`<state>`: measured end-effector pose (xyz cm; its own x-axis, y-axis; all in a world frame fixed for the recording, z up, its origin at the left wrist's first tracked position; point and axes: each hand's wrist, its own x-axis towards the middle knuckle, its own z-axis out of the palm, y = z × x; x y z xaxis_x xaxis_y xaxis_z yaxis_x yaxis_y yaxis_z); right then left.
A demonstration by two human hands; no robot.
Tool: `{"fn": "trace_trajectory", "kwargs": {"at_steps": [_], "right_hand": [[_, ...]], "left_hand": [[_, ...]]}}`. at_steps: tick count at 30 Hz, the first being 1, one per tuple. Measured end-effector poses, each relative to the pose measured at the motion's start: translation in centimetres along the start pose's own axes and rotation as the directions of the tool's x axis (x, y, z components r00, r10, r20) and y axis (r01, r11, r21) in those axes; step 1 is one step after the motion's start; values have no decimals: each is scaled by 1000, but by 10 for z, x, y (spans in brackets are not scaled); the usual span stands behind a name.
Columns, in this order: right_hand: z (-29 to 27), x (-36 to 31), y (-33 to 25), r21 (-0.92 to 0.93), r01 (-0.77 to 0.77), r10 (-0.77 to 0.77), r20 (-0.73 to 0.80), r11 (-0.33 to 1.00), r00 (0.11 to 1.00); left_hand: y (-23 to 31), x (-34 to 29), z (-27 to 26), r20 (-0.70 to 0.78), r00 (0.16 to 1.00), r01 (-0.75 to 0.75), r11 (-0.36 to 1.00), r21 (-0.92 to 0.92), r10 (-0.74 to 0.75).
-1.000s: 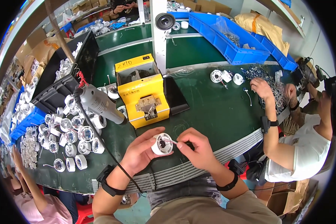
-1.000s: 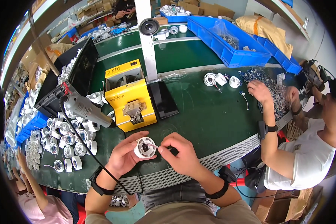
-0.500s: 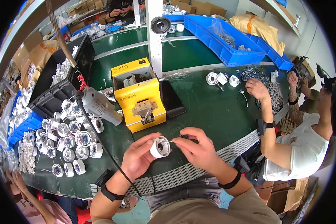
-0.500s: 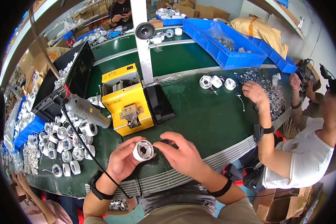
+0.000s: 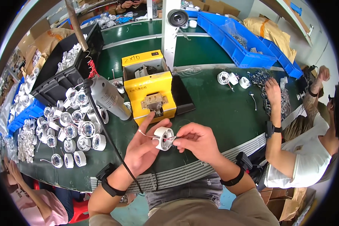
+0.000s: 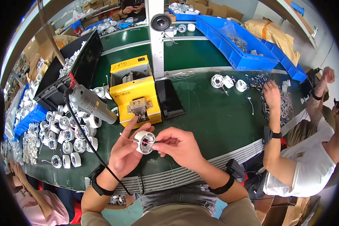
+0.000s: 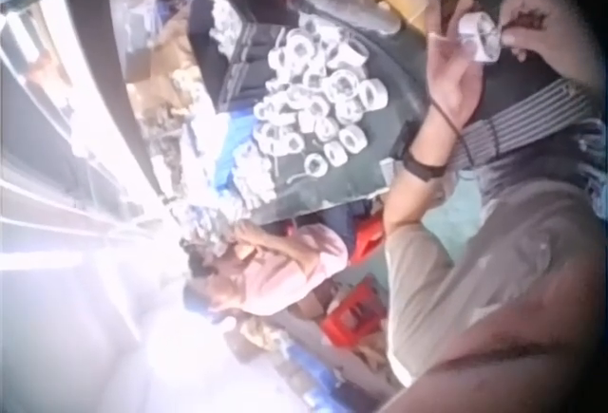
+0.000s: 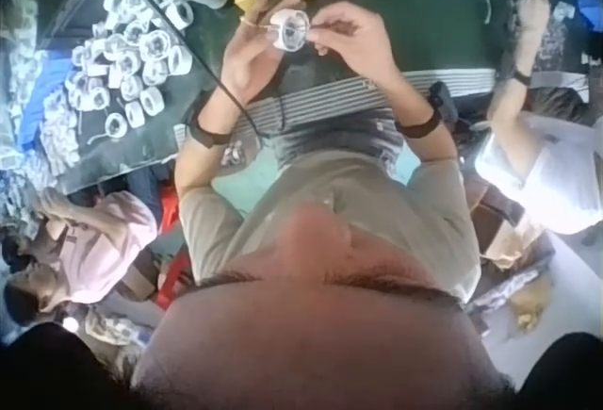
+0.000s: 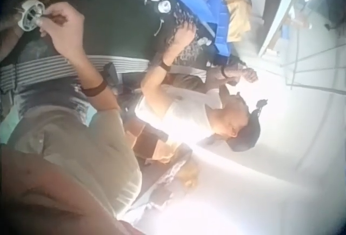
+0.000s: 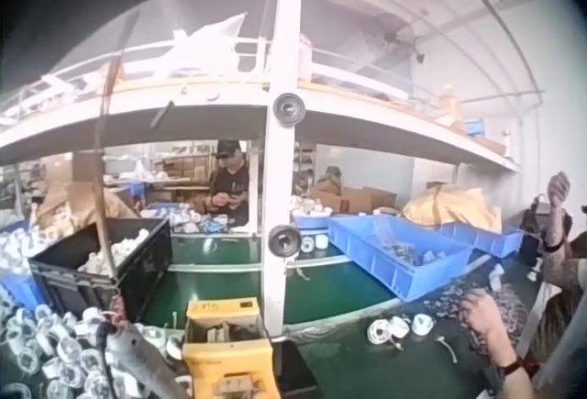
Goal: The person picks up a camera housing, inserts a circuit board by hand, and uses a power screwdriver to secure it. They then place the assembled unit on the table and repeat the process with another housing.
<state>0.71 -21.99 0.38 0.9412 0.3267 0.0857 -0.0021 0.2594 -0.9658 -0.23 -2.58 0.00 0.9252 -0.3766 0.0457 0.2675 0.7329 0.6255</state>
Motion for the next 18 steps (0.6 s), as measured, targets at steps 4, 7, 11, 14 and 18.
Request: {"fn": "trace_trajectory", "kwargs": {"at_steps": [4,7,11,14,18], "right_hand": [[9,0,1,-7,2,-2,-18,1000,1000],[13,-2,5,-74,47,-48,-6,996,999],[13,-3,8,-308,260,-283,-33,915,958],[17,-6,7,-316,242,-273,-57,917,960],[22,-8,3,-488,261,-324,-47,833,945]], "left_hand": [[2,-3,2,46,998,40,999,33,-42],[-1,-3,-2,139,990,5,1000,4,-6],[-2,-4,-2,168,986,10,999,34,-16],[-5,-5,-3,190,982,-17,998,58,6],[-4,-5,-3,200,980,-35,991,131,8]]}}
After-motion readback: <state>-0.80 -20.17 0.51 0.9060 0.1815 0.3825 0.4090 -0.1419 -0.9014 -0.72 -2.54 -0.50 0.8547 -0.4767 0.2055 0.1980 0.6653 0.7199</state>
